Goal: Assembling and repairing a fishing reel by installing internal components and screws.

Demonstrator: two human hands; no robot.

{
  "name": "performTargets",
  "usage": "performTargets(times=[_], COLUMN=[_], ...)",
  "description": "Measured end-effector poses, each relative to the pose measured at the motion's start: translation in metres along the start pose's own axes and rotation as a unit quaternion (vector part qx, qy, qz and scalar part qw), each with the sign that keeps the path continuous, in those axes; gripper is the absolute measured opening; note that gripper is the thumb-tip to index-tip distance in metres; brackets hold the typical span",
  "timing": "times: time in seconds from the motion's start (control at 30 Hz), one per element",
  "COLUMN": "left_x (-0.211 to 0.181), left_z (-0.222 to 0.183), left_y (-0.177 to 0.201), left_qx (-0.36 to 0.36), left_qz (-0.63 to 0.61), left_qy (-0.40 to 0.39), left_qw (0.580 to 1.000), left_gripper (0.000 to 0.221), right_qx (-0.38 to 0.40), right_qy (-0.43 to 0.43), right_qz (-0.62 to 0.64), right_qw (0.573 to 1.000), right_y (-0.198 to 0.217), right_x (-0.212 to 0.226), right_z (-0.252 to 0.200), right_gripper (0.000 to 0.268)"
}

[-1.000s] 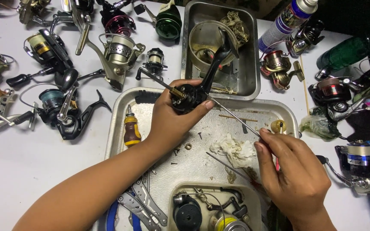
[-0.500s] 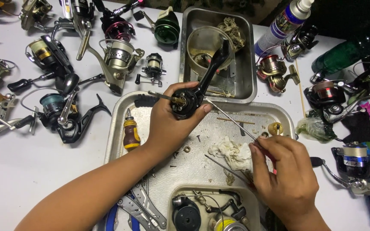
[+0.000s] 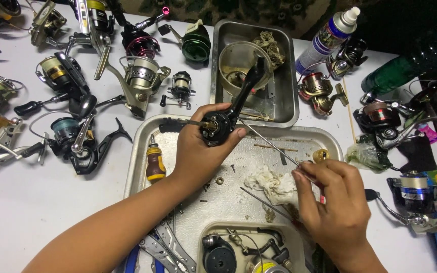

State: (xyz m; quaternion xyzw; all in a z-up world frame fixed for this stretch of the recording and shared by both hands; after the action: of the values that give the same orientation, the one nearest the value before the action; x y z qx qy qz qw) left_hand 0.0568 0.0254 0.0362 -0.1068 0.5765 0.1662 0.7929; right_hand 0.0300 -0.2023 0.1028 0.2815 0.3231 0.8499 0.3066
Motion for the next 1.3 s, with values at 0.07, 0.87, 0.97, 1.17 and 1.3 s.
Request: performTargets(times=[0.07,0.87,0.97,1.17,1.3], left_x=[0.000,0.001,0.002,0.000,-0.001], left_z=[0.000,-0.002,-0.002,-0.002,-0.002], left_y=[0.000,0.000,0.000,0.000,-0.001], left_qx=[0.001,-0.001,-0.001,0.001,0.006], left_qz=[-0.008,-0.011,-0.006,-0.009,-0.014], left_qy=[0.001,-0.002,-0.006,-0.021,-0.008], left_qw=[1.000,1.000,1.000,1.000,1.000], left_gripper=[0.044,0.046,0.046,0.046,0.046], right_qx=[0.004,0.003,0.017,0.038,-0.013], right_qy=[0.008,0.018,0.018,-0.003,0.027], right_qz=[-0.013,-0.001,-0.011,0.018,-0.004], right_qw=[1.000,1.000,1.000,0.999,1.000], right_y=[0.000,-0.006,-0.009,-0.014,-0.004], right_x=[0.002,0.000,0.000,-0.008,-0.001], right_z=[0.003,0.000,0.001,-0.002,-0.001], right_gripper=[0.015,0.020,0.020,0.031,0.018])
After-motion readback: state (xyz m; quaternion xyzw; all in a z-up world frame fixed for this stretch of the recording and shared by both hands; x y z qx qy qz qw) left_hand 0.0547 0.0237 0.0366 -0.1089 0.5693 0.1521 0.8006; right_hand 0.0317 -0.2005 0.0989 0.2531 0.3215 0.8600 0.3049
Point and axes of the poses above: each hand's wrist, its own z-axis towards the middle knuckle, its own y-axis out of the back of the hand, x = y × z, the point moved 7 cm from there along z, towards the middle knuckle, and after that the axes turned 10 degrees about -y, right-handed, at the moved point
